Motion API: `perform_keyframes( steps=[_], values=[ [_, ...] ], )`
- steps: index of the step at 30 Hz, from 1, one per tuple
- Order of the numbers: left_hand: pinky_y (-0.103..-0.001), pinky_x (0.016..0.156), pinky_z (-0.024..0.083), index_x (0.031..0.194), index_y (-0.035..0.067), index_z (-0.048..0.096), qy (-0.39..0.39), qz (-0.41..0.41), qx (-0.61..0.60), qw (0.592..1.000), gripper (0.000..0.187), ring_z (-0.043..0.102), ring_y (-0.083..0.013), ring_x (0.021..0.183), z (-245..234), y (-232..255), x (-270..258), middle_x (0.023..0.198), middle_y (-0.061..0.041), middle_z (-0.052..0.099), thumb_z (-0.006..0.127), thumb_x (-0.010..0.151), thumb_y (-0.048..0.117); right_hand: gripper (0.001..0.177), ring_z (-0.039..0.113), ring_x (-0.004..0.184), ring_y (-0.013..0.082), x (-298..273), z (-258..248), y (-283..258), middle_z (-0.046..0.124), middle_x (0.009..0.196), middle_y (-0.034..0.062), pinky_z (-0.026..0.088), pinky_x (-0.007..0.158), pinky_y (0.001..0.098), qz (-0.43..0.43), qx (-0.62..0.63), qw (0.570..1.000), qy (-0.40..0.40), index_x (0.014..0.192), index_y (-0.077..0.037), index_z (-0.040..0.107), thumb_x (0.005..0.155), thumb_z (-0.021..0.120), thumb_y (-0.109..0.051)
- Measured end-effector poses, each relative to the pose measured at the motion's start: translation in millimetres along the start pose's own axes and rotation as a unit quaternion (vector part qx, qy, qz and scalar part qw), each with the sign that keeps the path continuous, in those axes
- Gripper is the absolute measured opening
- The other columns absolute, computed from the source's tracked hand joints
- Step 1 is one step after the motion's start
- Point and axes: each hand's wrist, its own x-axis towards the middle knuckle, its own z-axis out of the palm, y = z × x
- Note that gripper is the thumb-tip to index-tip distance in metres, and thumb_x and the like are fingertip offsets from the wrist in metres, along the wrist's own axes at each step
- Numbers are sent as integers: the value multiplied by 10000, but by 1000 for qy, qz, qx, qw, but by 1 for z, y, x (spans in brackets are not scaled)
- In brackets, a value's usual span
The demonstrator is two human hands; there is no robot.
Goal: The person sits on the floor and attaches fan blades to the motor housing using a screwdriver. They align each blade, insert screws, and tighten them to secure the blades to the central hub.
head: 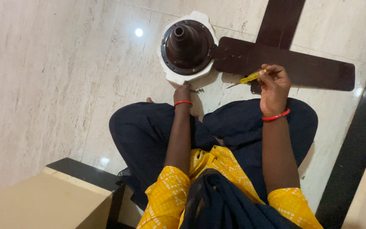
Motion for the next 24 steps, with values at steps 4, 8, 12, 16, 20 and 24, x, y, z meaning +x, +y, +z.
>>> perform_keyframes(
  steps=[4, 8, 12, 16, 20, 24],
  values=[
    [-481, 734, 586, 1020, 98, 737, -15, 63, 58, 996, 187, 728, -384, 919, 8, 2, 0, 1018, -183, 734, 567, 948, 122, 176, 682, 922, 104, 1, 2, 0, 717, 1120, 77, 577, 820, 244, -9, 12, 1000, -18, 1041, -71, 663, 959, 725, 71],
    [-463, 722, 586, 1022, 147, 741, -53, 107, 62, 991, 248, 716, -358, 954, -4, 9, -1, 1050, -146, 711, 612, 825, 69, 178, 685, 925, 119, -1, 3, 0, 716, 1111, 89, 585, 832, 255, -7, 7, 1000, -18, 1048, -65, 668, 962, 722, 81],
    [-481, 752, 574, 1000, 143, 740, -48, 115, 37, 991, 133, 701, -365, 983, -20, 17, 1, 1061, -150, 690, 627, 931, 147, 177, 704, 949, 121, -2, 6, -2, 716, 1111, 84, 607, 851, 264, 24, 19, 999, -27, 1029, -66, 665, 942, 707, 81],
    [-475, 786, 576, 1008, 154, 746, -48, 96, 23, 994, 168, 700, -354, 1007, -22, 19, -5, 1068, -140, 695, 613, 920, 103, 178, 698, 931, 133, -3, 8, 0, 719, 1107, 91, 591, 819, 269, 51, 18, 997, -51, 1032, -67, 667, 949, 714, 83],
    [-465, 806, 575, 978, 148, 755, -31, 98, 21, 995, 182, 693, -357, 1017, -17, 17, -6, 1066, -141, 696, 617, 883, 77, 187, 694, 934, 133, -2, 8, 1, 725, 1119, 92, 579, 803, 265, 49, 19, 996, -66, 1037, -69, 671, 943, 723, 84],
    [-468, 785, 571, 990, 132, 744, -55, 87, 38, 994, 213, 690, -360, 996, -16, 14, -5, 1060, -150, 688, 644, 823, 45, 180, 707, 962, 132, -4, 6, 0, 720, 1115, 90, 612, 860, 279, 46, 12, 998, -51, 1028, -72, 669, 949, 723, 81]
  ],
)
